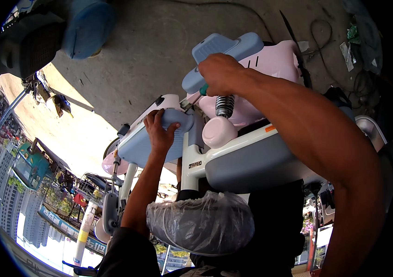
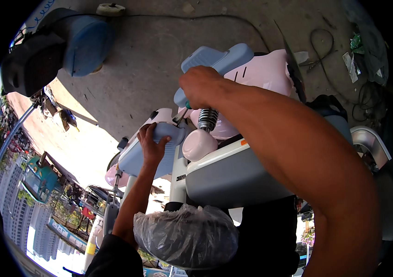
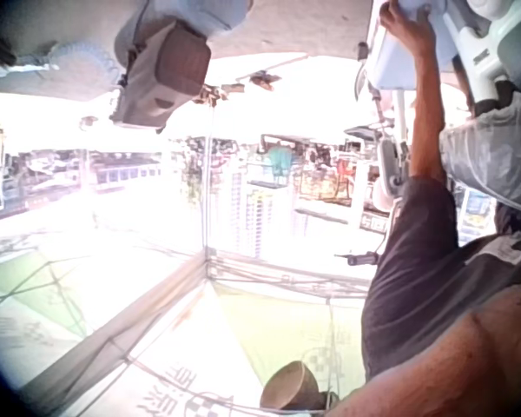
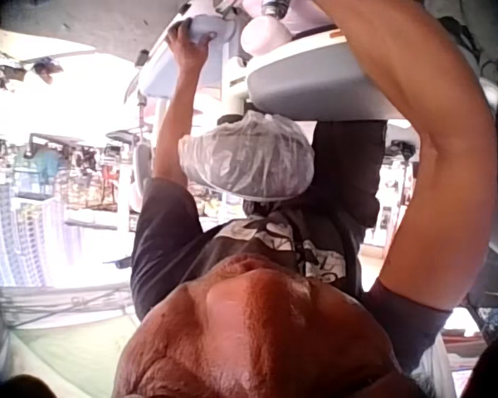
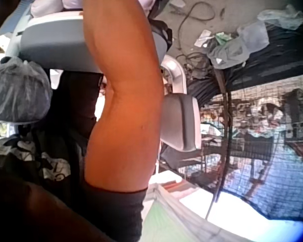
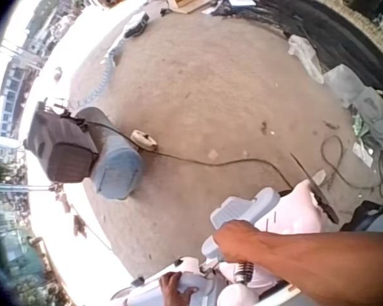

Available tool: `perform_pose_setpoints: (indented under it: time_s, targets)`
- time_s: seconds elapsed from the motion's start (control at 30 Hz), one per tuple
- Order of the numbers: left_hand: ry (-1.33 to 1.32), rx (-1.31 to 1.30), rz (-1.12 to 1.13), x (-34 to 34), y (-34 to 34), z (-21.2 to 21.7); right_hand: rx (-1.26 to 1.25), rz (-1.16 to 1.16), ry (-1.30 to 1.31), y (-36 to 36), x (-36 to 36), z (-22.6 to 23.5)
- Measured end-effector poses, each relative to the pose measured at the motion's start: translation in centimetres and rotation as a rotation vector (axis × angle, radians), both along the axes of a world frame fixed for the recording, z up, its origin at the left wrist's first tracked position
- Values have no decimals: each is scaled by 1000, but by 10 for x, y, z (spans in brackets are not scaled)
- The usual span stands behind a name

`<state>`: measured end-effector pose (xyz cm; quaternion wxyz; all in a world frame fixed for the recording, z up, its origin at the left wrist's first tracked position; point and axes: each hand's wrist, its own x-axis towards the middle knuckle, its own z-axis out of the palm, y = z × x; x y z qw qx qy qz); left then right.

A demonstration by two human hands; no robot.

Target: The person uses a screwdriver to tighten screws on the footboard of a light blue and pink scooter. They repeatedly adjust the footboard and secure it to the scooter's frame.

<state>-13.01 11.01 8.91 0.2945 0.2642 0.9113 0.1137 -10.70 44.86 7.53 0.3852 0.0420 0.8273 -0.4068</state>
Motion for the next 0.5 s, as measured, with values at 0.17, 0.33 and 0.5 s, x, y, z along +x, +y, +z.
perform_pose_setpoints:
  time_s: [0.17, 0.33, 0.5]
  targets:
    - [-11, 20, -16, 4, 7, 5, 7, -28, 46, -2, -2, -2]
    - [180, 115, -117, -15, 33, 27, -2, -27, 29, -1, -3, -2]
    - [404, 132, -254, -8, 42, 21, 1, 16, 65, -4, -5, 0]
